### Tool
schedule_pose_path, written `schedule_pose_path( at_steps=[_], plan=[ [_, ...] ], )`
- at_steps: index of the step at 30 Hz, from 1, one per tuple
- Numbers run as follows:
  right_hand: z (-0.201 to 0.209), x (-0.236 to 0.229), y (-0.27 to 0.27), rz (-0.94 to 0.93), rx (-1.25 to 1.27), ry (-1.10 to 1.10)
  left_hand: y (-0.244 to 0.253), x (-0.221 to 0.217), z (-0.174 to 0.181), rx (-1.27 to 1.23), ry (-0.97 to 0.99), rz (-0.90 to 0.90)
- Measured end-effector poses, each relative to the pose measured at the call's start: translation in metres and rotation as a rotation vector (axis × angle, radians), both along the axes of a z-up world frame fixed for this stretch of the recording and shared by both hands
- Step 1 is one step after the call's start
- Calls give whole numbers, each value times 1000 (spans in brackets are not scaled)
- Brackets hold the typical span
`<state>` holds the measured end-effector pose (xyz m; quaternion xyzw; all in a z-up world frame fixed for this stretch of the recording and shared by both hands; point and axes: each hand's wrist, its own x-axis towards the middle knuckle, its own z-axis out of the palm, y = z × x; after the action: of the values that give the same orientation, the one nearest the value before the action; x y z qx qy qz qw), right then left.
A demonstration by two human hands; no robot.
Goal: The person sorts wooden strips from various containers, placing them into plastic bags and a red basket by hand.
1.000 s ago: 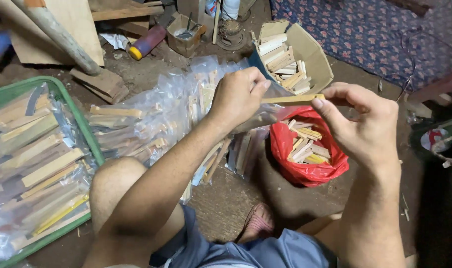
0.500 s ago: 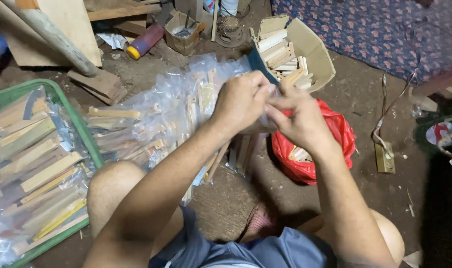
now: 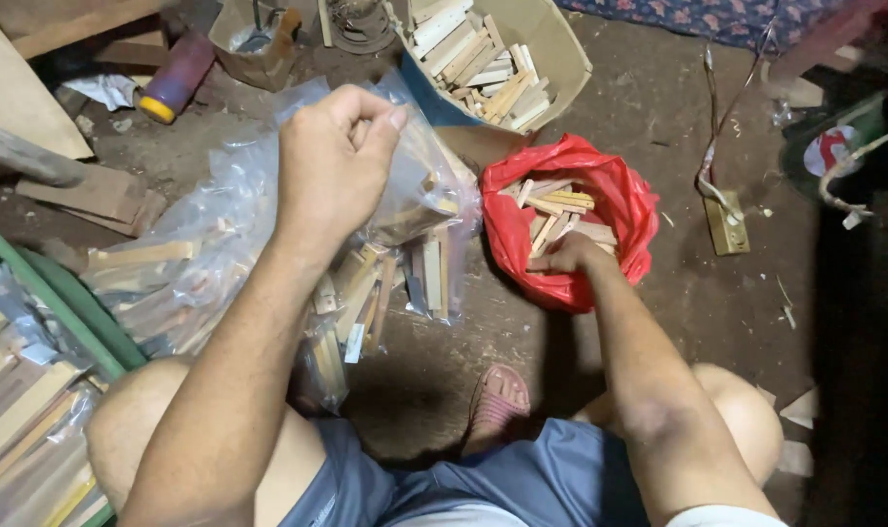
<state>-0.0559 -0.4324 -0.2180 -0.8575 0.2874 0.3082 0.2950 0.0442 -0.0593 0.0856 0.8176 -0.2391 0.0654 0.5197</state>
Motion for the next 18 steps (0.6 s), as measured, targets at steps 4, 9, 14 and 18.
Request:
schedule_pose_path(
  at_steps=[4, 9, 14, 18],
  plan=[
    [-19, 6, 11, 213, -198, -5, -4, 3, -6, -38, -58, -17],
    [-7, 6, 20, 70, -104, -85, -5, -1, -1, 0, 6, -9],
    [-47, 2, 11, 139, -187, -40, 4, 2, -12, -57, 66, 26],
    [-40, -3, 17, 60, -136, -94, 12, 0, -14, -61, 79, 6]
  ],
)
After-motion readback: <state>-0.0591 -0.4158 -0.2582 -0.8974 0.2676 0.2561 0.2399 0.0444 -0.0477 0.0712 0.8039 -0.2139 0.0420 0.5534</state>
